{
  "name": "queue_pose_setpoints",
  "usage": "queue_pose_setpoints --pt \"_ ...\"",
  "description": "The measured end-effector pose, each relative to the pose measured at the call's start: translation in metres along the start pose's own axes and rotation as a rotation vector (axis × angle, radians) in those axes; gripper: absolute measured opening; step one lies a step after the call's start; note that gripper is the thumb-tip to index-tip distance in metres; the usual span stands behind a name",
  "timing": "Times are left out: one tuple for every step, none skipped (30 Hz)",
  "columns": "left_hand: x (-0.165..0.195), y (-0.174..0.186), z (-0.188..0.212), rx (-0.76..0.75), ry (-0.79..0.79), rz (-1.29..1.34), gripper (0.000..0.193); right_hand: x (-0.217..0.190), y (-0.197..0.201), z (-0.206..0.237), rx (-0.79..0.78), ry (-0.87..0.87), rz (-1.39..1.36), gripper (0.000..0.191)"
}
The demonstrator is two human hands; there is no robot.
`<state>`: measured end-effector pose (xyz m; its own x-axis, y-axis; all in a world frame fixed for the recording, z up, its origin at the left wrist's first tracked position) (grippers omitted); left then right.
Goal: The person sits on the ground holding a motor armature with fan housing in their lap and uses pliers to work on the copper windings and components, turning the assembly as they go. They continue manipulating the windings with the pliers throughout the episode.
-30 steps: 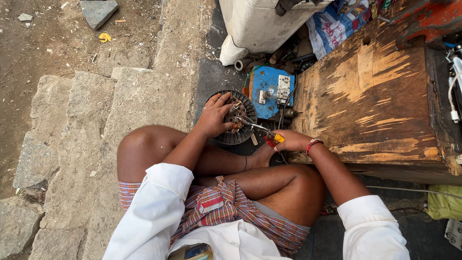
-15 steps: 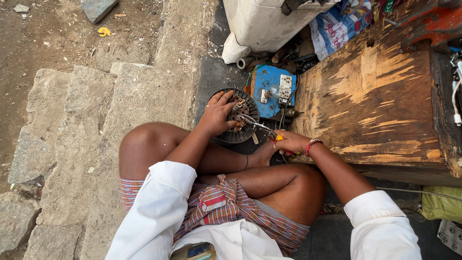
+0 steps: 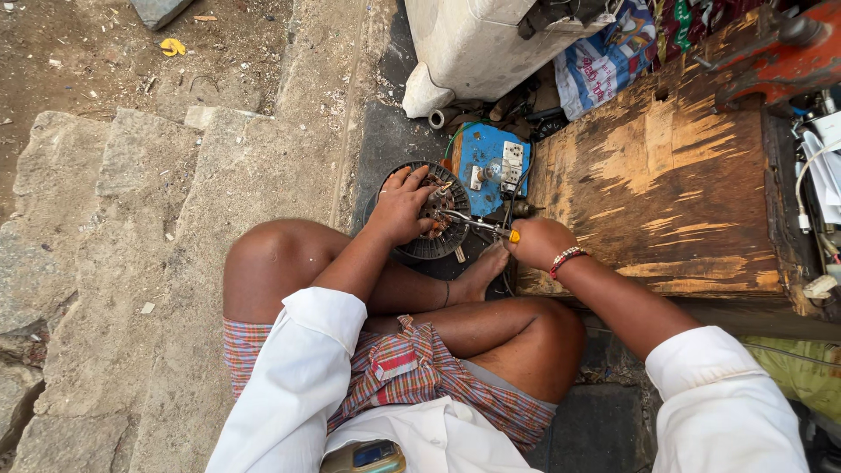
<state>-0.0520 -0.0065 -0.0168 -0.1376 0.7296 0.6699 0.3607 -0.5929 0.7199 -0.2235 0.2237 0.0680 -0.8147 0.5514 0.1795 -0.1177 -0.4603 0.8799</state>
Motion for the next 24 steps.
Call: queue_pose_setpoints --pt "0.000 0.000 0.000 0.003 -0.004 0.002 0.076 -0.003 0.011 0.002 0.011 -0.002 0.053 0.030" --pt "0.001 0.001 0.000 0.006 -0.007 0.004 0.076 -0.007 0.021 0.003 0.022 -0.003 0.105 0.026" --pt "0.002 0.001 0.000 0.007 -0.012 0.008 0.076 -0.009 0.032 0.004 0.016 -0.003 0.139 0.025" --pt "0.002 0.001 0.000 0.004 -0.008 0.015 0.076 -0.011 0.043 0.003 0.010 -0.004 0.172 0.024" --pt "0.003 0.001 -0.001 0.003 -0.005 0.020 0.076 -0.015 0.053 0.000 0.005 -0.003 0.206 0.024" --pt "0.003 0.002 0.000 0.001 -0.001 0.026 0.077 -0.019 0.063 -0.004 0.036 0.049 0.272 0.021" --pt "0.004 0.002 0.000 0.003 0.002 0.028 0.077 -0.024 0.073 -0.009 0.065 0.101 0.336 0.019" --pt "0.005 0.002 0.000 0.004 0.004 0.029 0.077 -0.029 0.082 -0.012 0.094 0.153 0.400 0.017" --pt "0.006 0.003 0.000 0.004 0.005 0.031 0.077 -0.036 0.089 -0.018 0.042 0.160 0.467 0.016" --pt "0.007 0.003 0.000 -0.009 0.015 0.029 0.078 -0.047 0.093 -0.025 -0.012 0.166 0.533 0.016" --pt "0.008 0.004 -0.001 -0.020 0.023 0.028 0.078 -0.059 0.096 -0.029 -0.065 0.171 0.601 0.016" --pt "0.008 0.005 -0.001 -0.024 0.035 0.026 0.079 -0.072 0.096 -0.033 -0.083 0.183 0.683 0.015" --pt "0.010 0.006 -0.002 -0.022 0.034 0.038 0.078 -0.086 0.097 -0.037 -0.098 0.199 0.770 0.015" --pt "0.011 0.007 -0.002 -0.020 0.036 0.046 0.078 -0.100 0.097 -0.041 -0.110 0.218 0.855 0.016" --pt "0.011 0.008 -0.002 -0.021 0.038 0.054 0.077 -0.113 0.098 -0.045 -0.100 0.245 0.908 0.017" --pt "0.012 0.009 -0.001 -0.019 0.041 0.051 0.077 -0.126 0.098 -0.049 -0.091 0.268 0.957 0.020" --pt "0.013 0.011 -0.002 -0.020 0.038 0.047 0.077 -0.136 0.098 -0.050 -0.082 0.287 1.004 0.024" --pt "0.013 0.012 -0.002 -0.020 0.037 0.044 0.078 -0.144 0.100 -0.052 -0.101 0.290 1.000 0.025" --pt "0.014 0.013 -0.001 -0.018 0.037 0.044 0.077 -0.150 0.103 -0.053 -0.121 0.294 0.996 0.026" --pt "0.015 0.014 -0.002 -0.017 0.035 0.042 0.077 -0.156 0.105 -0.054 -0.141 0.296 0.990 0.027" --pt "0.015 0.015 -0.002 -0.019 0.036 0.041 0.076 -0.163 0.107 -0.055 -0.181 0.277 0.986 0.029" --pt "0.016 0.015 -0.001 -0.010 0.029 0.024 0.075 -0.168 0.108 -0.057 -0.222 0.259 0.985 0.032" --pt "0.016 0.016 -0.002 -0.001 0.018 0.004 0.074 -0.175 0.109 -0.059 -0.260 0.238 0.980 0.035" --pt "0.017 0.017 -0.002 0.005 0.002 -0.020 0.073 -0.186 0.106 -0.063 -0.329 0.238 1.067 0.031"
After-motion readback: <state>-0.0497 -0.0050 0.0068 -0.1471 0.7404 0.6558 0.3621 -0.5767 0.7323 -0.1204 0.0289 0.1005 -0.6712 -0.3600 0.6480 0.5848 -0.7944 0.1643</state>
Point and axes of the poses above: each hand's wrist, its own z-axis away from the middle knuckle, its own y-axis out of the back of the hand, x = y × z, the point moved 1 cm from there along -z, towards the middle knuckle, and after that the axes turned 3 degrees about x, right-handed, at the moved point
